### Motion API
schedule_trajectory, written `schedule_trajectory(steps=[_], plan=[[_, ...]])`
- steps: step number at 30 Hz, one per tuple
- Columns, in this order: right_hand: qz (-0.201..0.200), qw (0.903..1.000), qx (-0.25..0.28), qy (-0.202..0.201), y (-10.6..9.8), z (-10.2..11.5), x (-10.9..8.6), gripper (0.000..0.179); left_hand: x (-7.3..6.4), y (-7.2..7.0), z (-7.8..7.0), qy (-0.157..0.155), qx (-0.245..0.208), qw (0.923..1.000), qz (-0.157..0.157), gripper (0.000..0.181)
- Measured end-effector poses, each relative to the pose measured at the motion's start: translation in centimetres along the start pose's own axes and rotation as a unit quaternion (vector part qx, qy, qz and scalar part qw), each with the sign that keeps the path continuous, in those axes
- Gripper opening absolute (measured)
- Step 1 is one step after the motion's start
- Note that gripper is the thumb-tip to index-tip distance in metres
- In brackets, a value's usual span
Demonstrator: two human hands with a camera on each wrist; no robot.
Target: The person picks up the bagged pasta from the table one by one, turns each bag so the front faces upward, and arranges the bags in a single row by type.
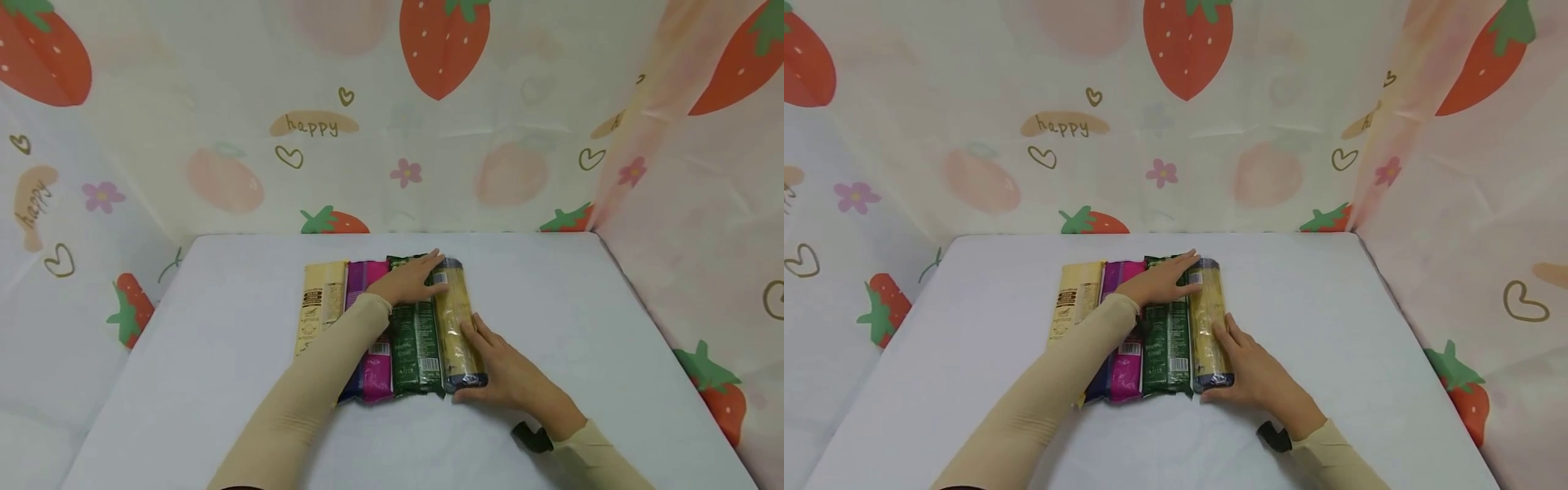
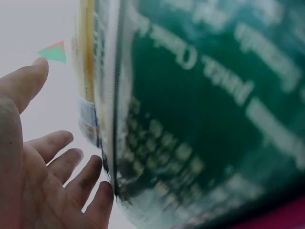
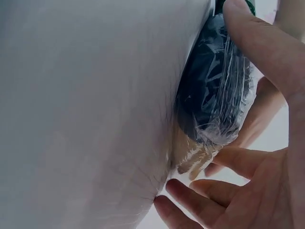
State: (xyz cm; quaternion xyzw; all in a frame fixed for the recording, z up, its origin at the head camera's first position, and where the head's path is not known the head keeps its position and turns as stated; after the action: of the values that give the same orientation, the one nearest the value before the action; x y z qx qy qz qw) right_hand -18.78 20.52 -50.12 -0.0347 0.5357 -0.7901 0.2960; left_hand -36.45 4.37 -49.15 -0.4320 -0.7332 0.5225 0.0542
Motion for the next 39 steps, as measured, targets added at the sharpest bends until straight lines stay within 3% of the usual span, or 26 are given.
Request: schedule_trajectory(steps=[12,26,33,39], plan=[[-0.008,1.0000,0.002,0.002,0.1,0.0,-0.2,0.129,1.4,-0.2,0.3,-0.005,-0.004,0.9999,0.010,0.077],[-0.004,0.9999,-0.006,0.013,0.0,0.0,0.2,0.130,1.8,-0.6,-0.3,-0.060,0.054,0.9965,0.019,0.076],[-0.009,0.9999,0.007,0.002,0.1,-0.4,0.3,0.128,1.9,-0.8,-0.3,-0.043,0.047,0.9979,0.012,0.074],[-0.007,0.9986,0.049,-0.017,0.2,-0.8,0.1,0.128,1.7,-0.7,0.0,-0.020,-0.012,0.9997,0.009,0.073]])
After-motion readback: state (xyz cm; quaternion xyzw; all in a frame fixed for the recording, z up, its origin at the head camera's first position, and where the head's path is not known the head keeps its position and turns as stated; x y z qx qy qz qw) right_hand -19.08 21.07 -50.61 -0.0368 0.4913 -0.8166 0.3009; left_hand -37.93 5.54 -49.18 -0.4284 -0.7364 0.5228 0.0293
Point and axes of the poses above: each hand's wrist, its own x-axis towards the middle knuckle, its own y-axis out of the palm, z = x × y, the point moved 6 cm from there along x, towards the middle knuckle, and after that the axes turned 15 degrees about z, right-handed, at the moved point
